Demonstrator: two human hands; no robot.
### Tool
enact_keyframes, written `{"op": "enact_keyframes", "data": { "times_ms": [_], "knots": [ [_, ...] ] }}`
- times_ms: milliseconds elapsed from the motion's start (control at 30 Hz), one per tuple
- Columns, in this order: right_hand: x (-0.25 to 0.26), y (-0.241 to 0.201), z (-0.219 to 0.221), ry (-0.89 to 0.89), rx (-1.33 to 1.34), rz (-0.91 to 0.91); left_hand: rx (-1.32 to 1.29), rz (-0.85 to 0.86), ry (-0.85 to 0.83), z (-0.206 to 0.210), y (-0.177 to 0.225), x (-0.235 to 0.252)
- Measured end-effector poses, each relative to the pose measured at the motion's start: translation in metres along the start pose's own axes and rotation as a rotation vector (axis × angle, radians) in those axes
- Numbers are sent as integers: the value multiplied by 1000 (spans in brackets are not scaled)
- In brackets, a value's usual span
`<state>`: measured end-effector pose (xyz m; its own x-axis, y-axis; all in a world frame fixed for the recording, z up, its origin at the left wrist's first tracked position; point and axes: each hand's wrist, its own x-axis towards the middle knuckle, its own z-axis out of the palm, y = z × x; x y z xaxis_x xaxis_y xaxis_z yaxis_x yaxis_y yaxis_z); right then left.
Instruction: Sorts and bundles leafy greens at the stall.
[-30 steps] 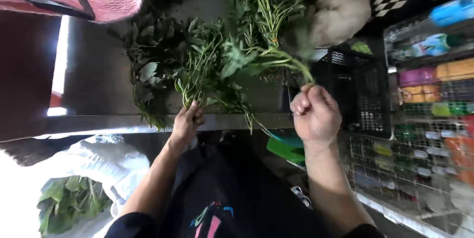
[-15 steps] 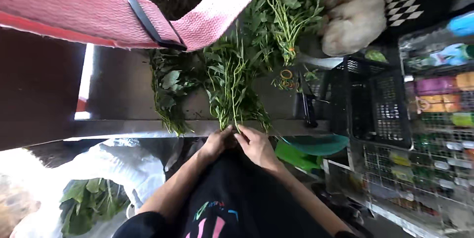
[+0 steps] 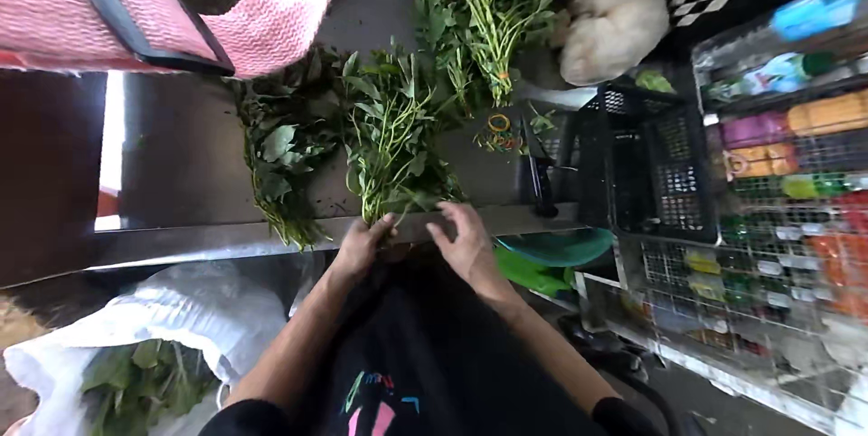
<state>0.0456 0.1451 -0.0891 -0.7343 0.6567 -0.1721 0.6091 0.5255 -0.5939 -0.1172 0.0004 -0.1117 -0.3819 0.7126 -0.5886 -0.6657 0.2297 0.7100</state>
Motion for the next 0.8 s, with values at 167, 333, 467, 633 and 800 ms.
{"op": "enact_keyframes", "data": {
  "times_ms": [167, 333, 467, 633, 800],
  "knots": [
    [-2, 53, -14, -99, -308, 276, -13, 204, 73, -2, 46, -11],
    [18, 59, -41, -353, -123, 385, -19, 504, 27, 0, 102, -25],
    [25, 82, -54, -346, 448, 439, -61, 647, 109, 14, 124, -35],
    [28, 90, -57, -442, 484, 433, -157, 684, 201, 31, 109, -37],
    [38, 98, -58, -558, 376, 443, -221, 621, 283, 54, 77, -41]
  ]
}}
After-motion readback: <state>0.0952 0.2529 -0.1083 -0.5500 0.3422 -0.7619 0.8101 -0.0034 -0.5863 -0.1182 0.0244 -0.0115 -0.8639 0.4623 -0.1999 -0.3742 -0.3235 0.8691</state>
